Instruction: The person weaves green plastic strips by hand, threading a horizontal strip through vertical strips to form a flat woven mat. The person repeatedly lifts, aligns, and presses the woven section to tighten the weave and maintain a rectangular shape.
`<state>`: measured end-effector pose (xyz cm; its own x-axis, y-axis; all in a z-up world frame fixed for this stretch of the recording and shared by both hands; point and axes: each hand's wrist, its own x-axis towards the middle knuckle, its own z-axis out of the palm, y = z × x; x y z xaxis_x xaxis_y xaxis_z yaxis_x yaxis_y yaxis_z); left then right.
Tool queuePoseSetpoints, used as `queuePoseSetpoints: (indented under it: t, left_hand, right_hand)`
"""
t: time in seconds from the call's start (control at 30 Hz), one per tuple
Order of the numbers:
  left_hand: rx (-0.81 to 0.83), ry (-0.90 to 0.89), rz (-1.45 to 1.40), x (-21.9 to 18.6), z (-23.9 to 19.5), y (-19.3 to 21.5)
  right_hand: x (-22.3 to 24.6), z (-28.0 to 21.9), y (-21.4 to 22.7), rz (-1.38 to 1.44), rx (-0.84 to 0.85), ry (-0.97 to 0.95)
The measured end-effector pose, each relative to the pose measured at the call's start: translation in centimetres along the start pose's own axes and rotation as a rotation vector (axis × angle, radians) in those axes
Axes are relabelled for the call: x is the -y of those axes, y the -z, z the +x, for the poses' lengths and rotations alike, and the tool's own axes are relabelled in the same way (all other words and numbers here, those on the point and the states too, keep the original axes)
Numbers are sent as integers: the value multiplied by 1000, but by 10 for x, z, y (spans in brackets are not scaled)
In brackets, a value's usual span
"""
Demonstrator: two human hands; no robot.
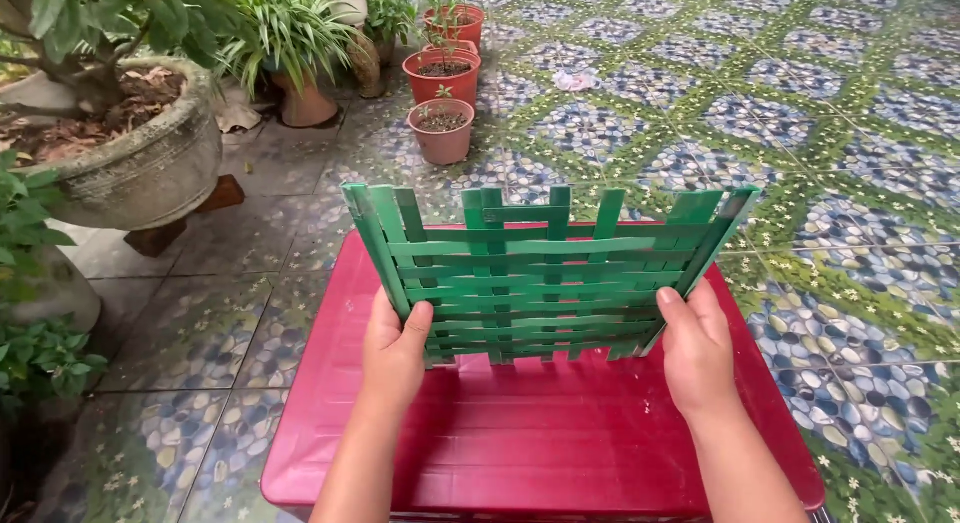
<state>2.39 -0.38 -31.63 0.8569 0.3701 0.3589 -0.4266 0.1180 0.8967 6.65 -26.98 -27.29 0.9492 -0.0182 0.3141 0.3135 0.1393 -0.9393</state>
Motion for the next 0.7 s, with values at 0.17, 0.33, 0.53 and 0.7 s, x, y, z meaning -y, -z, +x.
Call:
queuePoseSetpoints:
  t: [0.17, 0.33, 0.53, 0.7]
  left_hand:
    - [17, 64, 109, -25, -1, -3]
    - [-59, -138, 242, -51, -4, -9]
    - [-133, -136, 309, -66, -5, -19]
    - [-129, -171, 394, -60, 3, -22]
  right_hand:
    - [1, 1, -2, -21, -20, -12]
    - [0, -3, 3, -21, 26, 0]
    - [-2, -3, 4, -62, 57, 33]
    - [-1, 1, 2, -95, 32, 9]
